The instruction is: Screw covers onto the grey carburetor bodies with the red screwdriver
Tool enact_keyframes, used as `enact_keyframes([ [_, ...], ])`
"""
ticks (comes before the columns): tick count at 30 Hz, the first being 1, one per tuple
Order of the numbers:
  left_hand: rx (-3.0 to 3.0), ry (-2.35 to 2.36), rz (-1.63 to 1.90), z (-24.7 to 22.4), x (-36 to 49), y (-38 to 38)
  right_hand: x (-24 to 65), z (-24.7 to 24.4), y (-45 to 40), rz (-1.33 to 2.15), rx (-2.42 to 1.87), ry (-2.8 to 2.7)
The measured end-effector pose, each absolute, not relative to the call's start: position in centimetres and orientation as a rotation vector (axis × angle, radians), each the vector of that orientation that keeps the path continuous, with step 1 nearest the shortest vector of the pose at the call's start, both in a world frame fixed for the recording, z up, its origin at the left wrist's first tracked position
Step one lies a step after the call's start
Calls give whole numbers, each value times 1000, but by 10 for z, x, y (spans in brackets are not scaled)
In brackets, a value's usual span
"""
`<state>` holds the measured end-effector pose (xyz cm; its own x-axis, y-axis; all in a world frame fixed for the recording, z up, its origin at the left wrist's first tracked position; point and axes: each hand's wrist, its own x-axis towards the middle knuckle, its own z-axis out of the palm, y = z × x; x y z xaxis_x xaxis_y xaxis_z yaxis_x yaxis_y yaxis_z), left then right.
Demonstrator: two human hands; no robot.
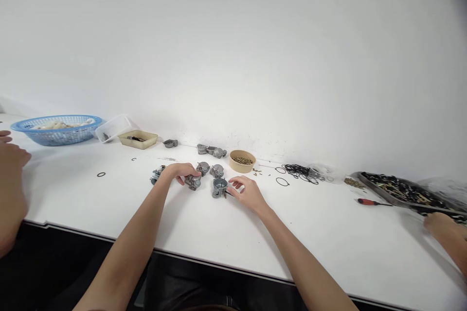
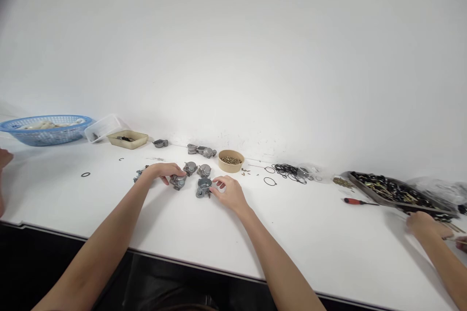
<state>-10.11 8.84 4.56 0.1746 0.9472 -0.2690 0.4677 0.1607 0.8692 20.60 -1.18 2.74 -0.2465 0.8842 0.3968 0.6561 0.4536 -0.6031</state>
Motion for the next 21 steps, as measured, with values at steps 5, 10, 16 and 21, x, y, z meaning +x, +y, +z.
enact_keyframes([
  [5, 1643, 1634, 268, 49, -96, 94, 205, 21, -8, 430, -1288, -2035],
  [10, 1765, 1670, 153, 48, -88, 95, 206, 19, -4, 455, -1329, -2055],
  [16, 1850, 1679, 147, 52, -81, 89, 205, 19, -5, 435, -1426, -2108],
  [21, 1900, 1711, 142, 58, -76, 83, 203, 15, -6, 379, -1449, -2178],
])
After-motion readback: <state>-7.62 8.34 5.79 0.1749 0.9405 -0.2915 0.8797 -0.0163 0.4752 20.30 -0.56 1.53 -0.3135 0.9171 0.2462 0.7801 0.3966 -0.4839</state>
